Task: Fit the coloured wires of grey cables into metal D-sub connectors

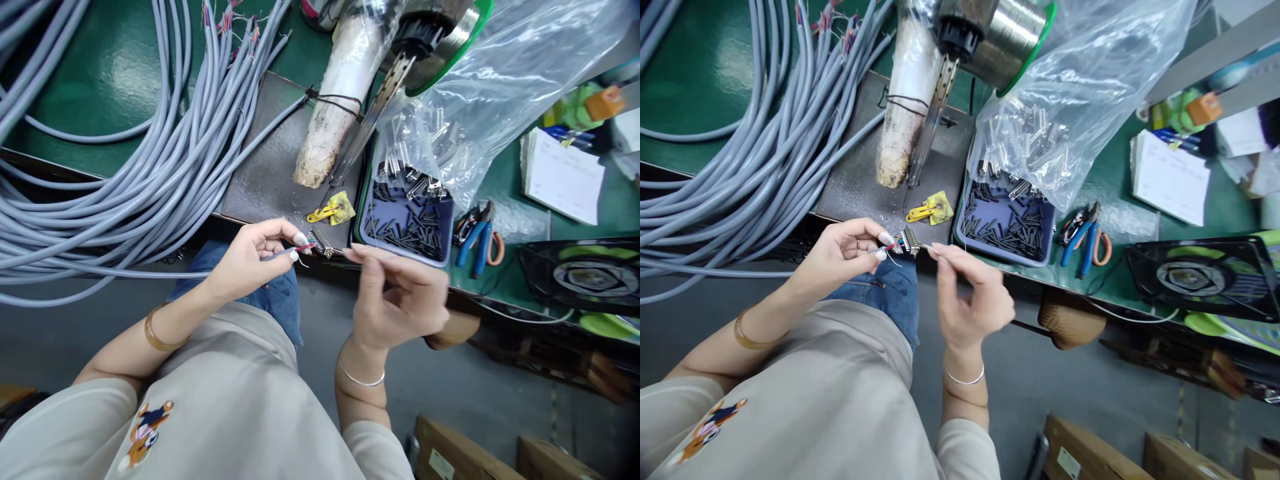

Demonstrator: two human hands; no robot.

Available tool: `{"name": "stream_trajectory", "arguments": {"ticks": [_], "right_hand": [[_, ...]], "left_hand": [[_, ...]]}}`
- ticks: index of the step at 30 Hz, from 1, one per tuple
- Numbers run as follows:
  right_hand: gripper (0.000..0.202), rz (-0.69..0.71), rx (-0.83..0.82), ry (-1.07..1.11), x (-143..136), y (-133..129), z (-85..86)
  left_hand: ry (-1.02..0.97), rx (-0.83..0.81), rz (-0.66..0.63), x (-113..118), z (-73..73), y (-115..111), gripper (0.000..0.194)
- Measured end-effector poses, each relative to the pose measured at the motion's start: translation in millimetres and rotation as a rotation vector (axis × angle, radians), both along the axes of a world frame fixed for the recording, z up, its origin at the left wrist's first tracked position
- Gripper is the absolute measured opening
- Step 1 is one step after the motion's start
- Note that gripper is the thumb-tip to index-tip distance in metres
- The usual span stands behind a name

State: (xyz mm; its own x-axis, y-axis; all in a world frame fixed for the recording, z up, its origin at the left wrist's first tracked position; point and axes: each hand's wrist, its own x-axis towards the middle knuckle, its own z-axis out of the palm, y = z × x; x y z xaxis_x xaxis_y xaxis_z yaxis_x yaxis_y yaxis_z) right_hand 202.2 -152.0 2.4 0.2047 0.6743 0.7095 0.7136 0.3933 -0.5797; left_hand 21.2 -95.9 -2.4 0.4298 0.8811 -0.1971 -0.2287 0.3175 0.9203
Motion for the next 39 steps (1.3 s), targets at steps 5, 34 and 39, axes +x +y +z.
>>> {"name": "stream_trajectory", "arguments": {"ticks": [5,34,39], "right_hand": [[0.018,0.110,0.028,-0.336,-6,1,-10.5],[0.017,0.094,-0.013,-0.014,-18,22,-30.3],[0.019,0.101,0.002,-0.008,-19,26,-28.3]], "left_hand": [[-0.107,0.039,0.011,-2,-5.0,2,0.014],[0.227,0.246,0.252,13,3.9,10,0.012],[0.297,0.305,0.304,17,5.2,10,0.013]]}}
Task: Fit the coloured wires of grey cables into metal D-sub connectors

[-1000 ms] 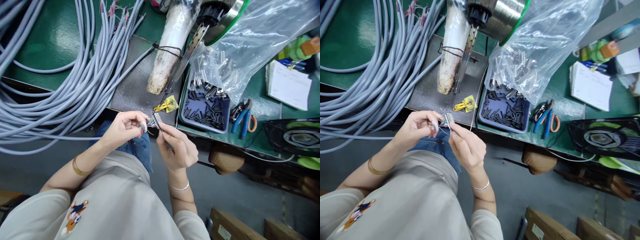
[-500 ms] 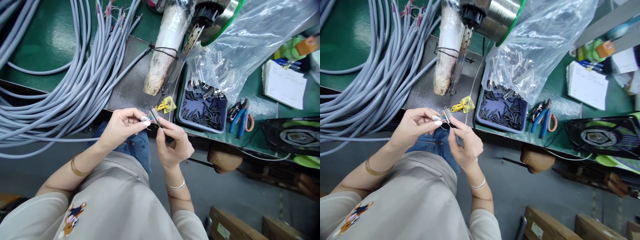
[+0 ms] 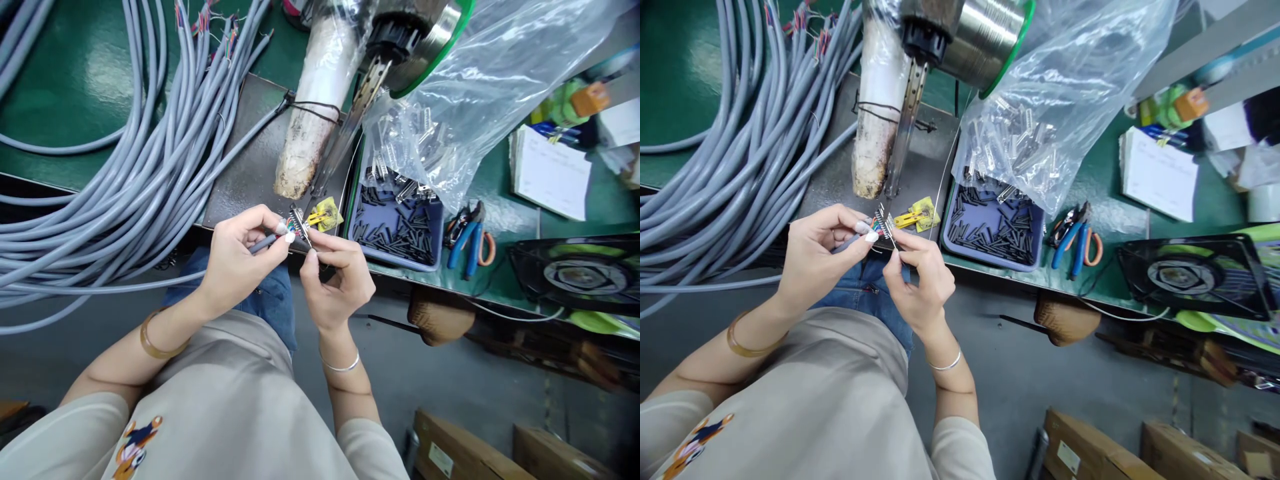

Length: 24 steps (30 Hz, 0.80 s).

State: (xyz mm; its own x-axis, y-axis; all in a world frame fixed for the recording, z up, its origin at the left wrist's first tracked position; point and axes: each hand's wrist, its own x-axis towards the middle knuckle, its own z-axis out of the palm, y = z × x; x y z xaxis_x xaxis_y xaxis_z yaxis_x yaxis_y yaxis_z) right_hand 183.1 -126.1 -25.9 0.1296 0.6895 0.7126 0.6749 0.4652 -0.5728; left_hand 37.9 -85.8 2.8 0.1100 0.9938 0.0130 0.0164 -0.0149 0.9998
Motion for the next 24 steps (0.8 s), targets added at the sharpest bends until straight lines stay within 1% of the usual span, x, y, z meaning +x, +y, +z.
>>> {"name": "stream_trajectory", "arguments": {"ticks": [4,9,14,19,24], "right_hand": [[0.018,0.013,0.002,0.009,1,3,-1.0],[0.016,-0.029,0.013,-0.015,1,7,-0.4],[0.017,-0.026,0.026,-0.014,3,11,1.9],[0.017,-0.045,0.025,-0.040,3,13,6.0],[0.017,-0.042,0.011,-0.047,3,12,5.8]], "left_hand": [[0.039,0.033,0.030,3,0.3,1,0.013],[0.058,0.078,0.040,5,-0.3,4,0.013],[0.068,0.095,0.049,6,1.9,5,0.012],[0.065,0.096,0.056,6,6.4,6,0.012],[0.070,0.074,0.036,5,5.9,7,0.014]]}}
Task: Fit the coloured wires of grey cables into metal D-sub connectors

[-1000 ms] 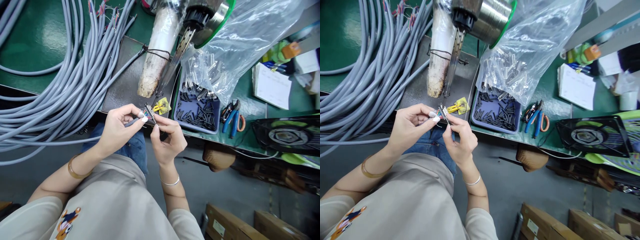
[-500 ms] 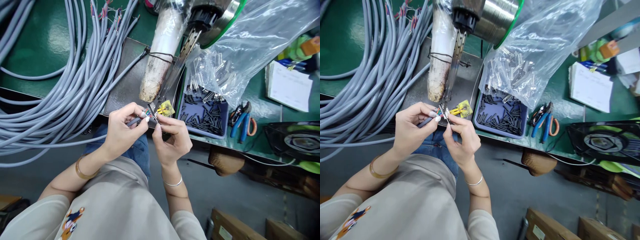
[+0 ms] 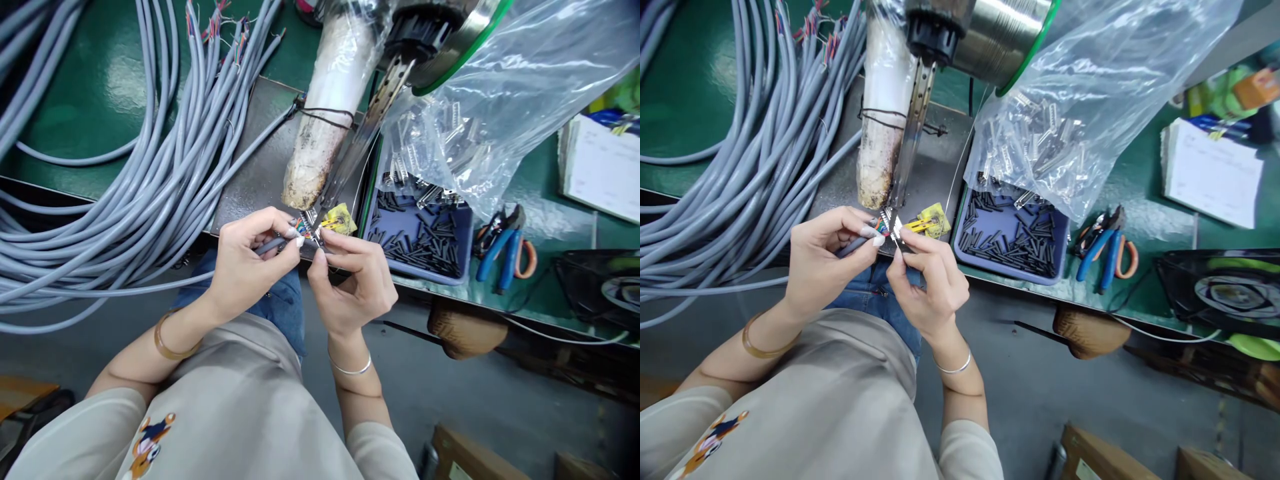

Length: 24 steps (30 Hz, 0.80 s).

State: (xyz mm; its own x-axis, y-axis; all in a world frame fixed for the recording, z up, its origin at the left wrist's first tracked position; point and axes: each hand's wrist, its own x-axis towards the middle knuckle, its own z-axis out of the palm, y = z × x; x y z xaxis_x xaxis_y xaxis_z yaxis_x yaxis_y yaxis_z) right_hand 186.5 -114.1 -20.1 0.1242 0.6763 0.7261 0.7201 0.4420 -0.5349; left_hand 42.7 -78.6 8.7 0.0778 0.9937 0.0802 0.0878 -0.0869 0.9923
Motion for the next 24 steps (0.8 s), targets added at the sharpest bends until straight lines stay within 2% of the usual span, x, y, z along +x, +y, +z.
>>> {"name": "stream_trajectory", "arguments": {"ticks": [12,24], "right_hand": [[0.016,-0.016,-0.019,-0.032,1.1,-2.5,1.5],[0.014,-0.009,0.000,-0.068,1.6,0.7,1.8]], "left_hand": [[-0.022,-0.072,-0.012,-2.0,-0.8,-0.2,0.018],[-0.012,-0.067,0.021,-0.3,-0.7,0.4,0.014]]}}
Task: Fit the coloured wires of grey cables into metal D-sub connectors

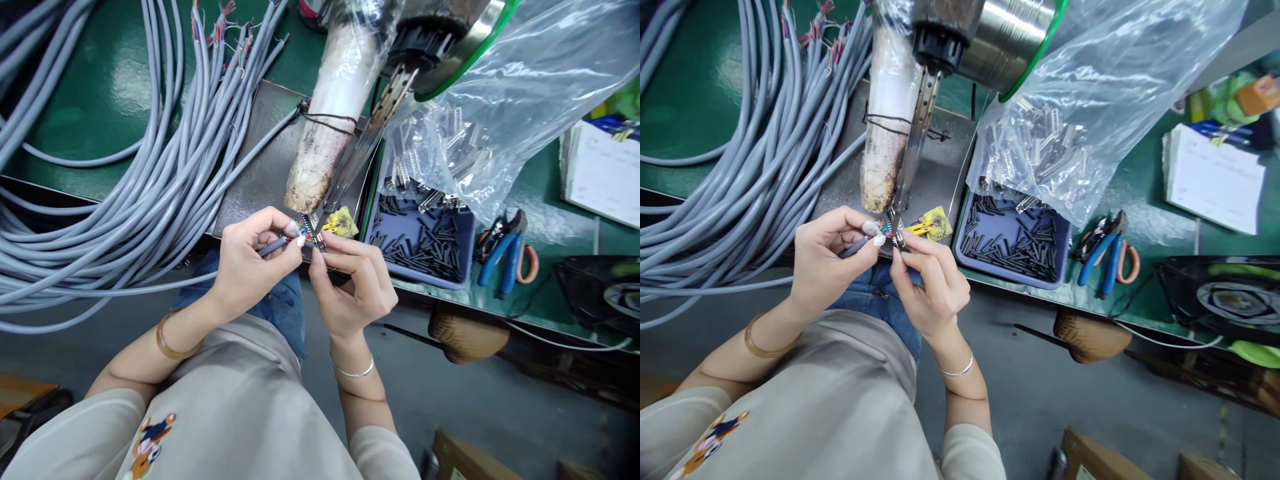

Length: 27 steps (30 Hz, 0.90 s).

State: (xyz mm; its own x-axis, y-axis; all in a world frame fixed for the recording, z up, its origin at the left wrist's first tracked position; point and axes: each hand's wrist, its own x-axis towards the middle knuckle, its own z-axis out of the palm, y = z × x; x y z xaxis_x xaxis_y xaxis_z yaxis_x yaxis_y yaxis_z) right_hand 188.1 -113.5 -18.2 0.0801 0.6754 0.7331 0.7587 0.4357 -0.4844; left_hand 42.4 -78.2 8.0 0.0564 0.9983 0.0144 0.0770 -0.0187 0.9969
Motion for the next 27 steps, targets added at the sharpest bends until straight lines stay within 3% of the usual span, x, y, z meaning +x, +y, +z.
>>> {"name": "stream_trajectory", "arguments": {"ticks": [7,18,27], "right_hand": [[0.017,-0.004,-0.009,-0.016,0.3,-3.4,2.8],[0.018,0.023,-0.015,0.026,2.2,-0.7,0.6],[0.018,0.015,-0.022,0.018,0.2,-0.8,4.1]], "left_hand": [[-0.060,-0.009,-0.017,-0.3,1.9,2.2,0.012],[-0.109,0.027,-0.064,-2.1,-7.0,2.8,0.009],[-0.100,0.043,-0.036,-2.6,-2.5,2.8,0.011]]}}
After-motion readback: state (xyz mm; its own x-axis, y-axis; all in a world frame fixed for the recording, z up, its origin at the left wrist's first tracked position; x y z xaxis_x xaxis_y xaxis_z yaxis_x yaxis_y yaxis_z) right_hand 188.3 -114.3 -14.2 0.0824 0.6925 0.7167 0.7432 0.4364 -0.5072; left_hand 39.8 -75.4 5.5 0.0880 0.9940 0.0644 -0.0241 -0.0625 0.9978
